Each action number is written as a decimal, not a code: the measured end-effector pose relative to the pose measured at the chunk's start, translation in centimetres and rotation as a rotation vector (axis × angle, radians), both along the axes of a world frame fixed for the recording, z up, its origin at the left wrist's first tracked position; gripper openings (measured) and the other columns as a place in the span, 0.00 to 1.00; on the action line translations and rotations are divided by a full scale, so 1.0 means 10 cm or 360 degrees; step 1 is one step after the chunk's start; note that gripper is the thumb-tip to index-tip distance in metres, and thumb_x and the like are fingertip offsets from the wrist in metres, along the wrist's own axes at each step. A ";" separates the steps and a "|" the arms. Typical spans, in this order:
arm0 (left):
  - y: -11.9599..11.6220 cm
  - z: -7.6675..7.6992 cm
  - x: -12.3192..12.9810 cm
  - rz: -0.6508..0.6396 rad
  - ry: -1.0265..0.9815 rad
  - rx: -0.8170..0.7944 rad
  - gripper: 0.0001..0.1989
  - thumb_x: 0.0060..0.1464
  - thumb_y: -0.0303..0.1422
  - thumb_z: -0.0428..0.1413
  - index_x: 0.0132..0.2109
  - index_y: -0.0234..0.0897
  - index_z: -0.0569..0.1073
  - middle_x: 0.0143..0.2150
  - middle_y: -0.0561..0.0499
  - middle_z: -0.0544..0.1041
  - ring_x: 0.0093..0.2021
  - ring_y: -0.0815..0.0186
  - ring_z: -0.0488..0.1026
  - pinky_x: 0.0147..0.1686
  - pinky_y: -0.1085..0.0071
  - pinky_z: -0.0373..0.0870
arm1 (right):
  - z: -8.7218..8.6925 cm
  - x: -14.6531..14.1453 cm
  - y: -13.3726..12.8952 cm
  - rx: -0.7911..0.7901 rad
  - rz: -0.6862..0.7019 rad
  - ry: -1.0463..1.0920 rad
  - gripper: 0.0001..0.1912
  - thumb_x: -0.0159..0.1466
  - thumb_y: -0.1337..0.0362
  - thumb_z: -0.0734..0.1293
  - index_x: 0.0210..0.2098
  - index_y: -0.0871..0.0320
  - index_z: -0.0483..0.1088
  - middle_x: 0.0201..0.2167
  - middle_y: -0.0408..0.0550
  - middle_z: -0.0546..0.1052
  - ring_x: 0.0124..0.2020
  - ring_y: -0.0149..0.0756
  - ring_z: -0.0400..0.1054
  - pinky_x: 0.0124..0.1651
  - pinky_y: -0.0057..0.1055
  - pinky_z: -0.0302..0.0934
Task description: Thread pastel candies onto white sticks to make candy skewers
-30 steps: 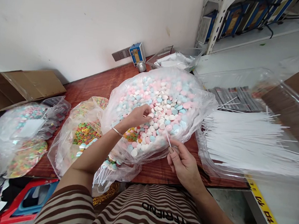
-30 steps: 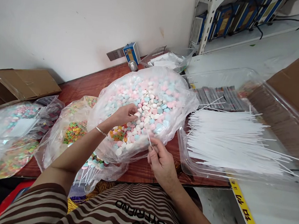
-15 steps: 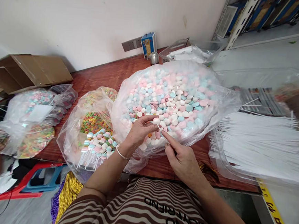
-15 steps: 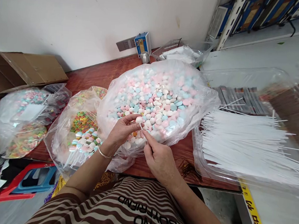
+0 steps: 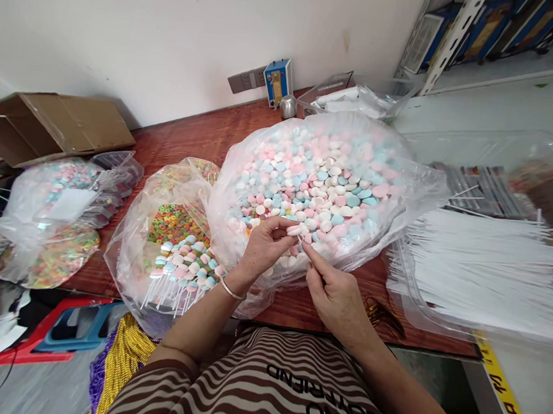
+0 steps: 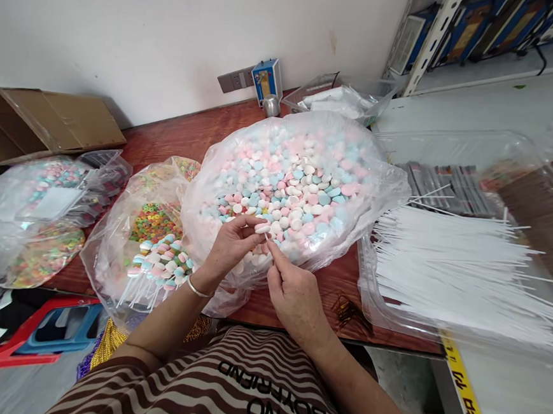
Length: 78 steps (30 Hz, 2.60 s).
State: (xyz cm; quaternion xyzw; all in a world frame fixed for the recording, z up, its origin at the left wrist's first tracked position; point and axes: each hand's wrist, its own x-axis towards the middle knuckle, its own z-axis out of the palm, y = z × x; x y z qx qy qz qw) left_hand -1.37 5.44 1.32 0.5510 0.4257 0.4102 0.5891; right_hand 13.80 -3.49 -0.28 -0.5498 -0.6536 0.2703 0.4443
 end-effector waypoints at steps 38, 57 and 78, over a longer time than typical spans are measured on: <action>0.71 -0.07 -0.33 0.0126 0.1768 0.0818 0.02 0.57 0.31 0.61 0.38 0.38 0.76 0.37 0.48 0.77 0.38 0.61 0.74 0.38 0.67 0.68 | -0.16 0.07 0.12 -0.0038 -0.0139 0.0366 0.08 0.70 0.60 0.61 0.45 0.57 0.68 0.20 0.36 0.71 0.20 0.31 0.62 0.29 0.27 0.59; 0.59 -0.11 -0.57 -0.0081 0.1840 0.1074 0.08 0.59 0.25 0.57 0.44 0.37 0.79 0.46 0.43 0.79 0.49 0.55 0.75 0.47 0.63 0.71 | -0.19 -0.07 0.15 -0.0142 0.0058 0.0261 0.09 0.71 0.60 0.61 0.46 0.58 0.69 0.19 0.36 0.69 0.20 0.31 0.62 0.27 0.28 0.54; 0.30 -0.09 -0.66 0.0046 0.0071 0.0268 0.15 0.50 0.37 0.68 0.46 0.39 0.80 0.44 0.47 0.83 0.44 0.62 0.79 0.45 0.66 0.76 | -0.08 -0.22 0.17 -0.0061 0.0132 0.0186 0.09 0.70 0.63 0.61 0.45 0.59 0.70 0.19 0.35 0.66 0.19 0.29 0.59 0.26 0.27 0.51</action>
